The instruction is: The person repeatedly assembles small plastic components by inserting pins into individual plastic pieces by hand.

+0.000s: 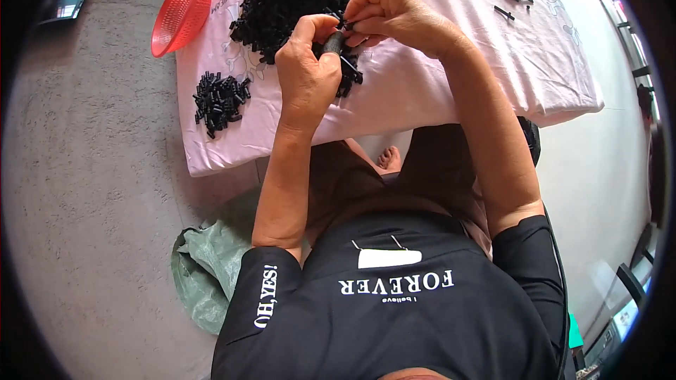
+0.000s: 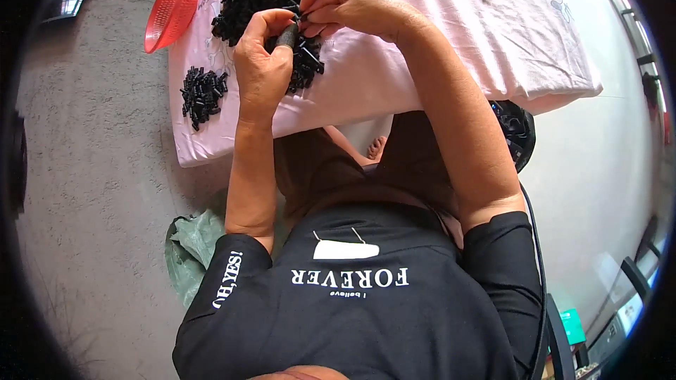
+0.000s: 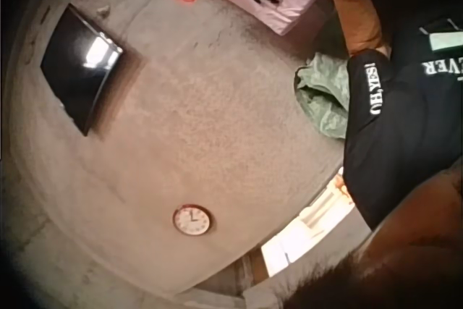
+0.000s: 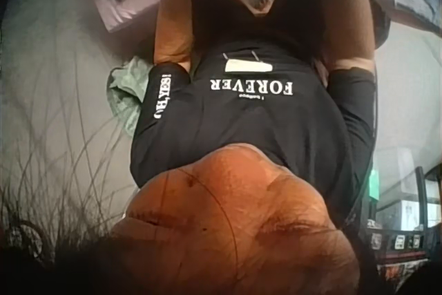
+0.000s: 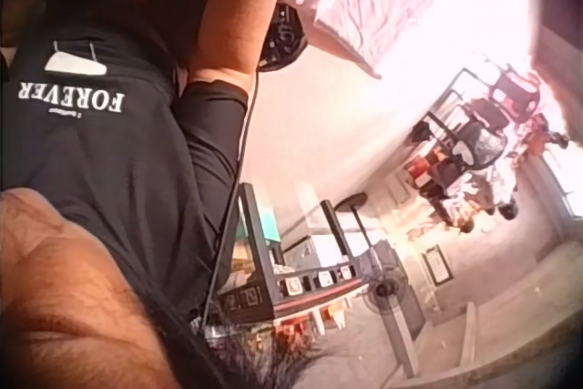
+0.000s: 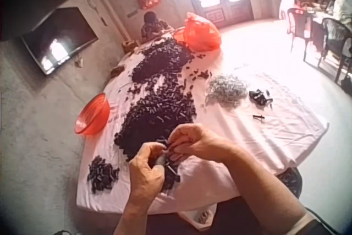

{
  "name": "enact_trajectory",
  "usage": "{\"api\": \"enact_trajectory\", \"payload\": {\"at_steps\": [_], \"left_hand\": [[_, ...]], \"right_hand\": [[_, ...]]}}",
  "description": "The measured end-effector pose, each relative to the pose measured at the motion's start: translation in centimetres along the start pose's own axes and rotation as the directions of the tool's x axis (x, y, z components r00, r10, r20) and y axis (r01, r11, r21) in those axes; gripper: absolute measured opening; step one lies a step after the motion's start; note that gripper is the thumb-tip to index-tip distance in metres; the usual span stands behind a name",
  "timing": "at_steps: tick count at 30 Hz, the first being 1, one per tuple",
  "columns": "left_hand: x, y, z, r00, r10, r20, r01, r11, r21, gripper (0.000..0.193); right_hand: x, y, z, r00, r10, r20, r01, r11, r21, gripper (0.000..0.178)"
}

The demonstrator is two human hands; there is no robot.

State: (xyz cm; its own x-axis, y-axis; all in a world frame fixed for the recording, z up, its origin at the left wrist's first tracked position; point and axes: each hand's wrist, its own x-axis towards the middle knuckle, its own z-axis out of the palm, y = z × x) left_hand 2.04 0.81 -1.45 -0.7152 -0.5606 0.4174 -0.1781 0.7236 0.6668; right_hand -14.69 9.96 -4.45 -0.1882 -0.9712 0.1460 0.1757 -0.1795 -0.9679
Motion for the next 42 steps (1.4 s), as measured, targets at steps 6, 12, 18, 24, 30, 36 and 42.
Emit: {"api": "enact_trajectory", "payload": {"at_steps": [6,12,18,24,30,36,42], "left_hand": [[0.0,0.4,-0.3,0.999,0.043,0.002,-0.043,0.999,0.030,0.036],[0.1,0.8,-0.4,0.998,0.044,0.039,-0.045,0.998,0.045,0.037],[0.8,0.6,-0.6,0.995,0.053,0.089,-0.053,0.999,-0.006,0.039],[1.7,0.3,-0.9,0.984,0.013,0.177,0.038,0.959,-0.282,0.036],[1.9,-0.3,-0.5,0.980,-0.038,0.197,0.119,0.901,-0.417,0.026],[1.6,-1.2,0.5,0.980,0.118,0.161,-0.143,0.978,0.150,0.023],[1.4,-1.6,0.5,0.977,0.117,0.180,-0.171,0.931,0.323,0.022]], "right_hand": [[-0.1,-0.2,-0.1,0.999,0.032,0.008,-0.031,0.997,-0.069,0.014],[0.0,0.1,-0.2,1.000,0.002,-0.010,-0.003,0.991,-0.131,0.012],[0.0,0.2,-0.5,1.000,-0.014,-0.023,0.012,0.994,-0.113,0.016],[-0.2,-0.2,-0.8,1.000,0.002,0.007,-0.002,0.999,0.042,0.019],[0.0,0.3,-1.3,0.999,-0.016,-0.035,0.019,0.997,0.080,0.019],[0.4,1.3,-1.9,0.984,0.011,-0.178,0.003,0.997,0.080,0.021],[0.7,1.6,-1.9,0.960,0.037,-0.277,-0.021,0.998,0.060,0.023]]}}
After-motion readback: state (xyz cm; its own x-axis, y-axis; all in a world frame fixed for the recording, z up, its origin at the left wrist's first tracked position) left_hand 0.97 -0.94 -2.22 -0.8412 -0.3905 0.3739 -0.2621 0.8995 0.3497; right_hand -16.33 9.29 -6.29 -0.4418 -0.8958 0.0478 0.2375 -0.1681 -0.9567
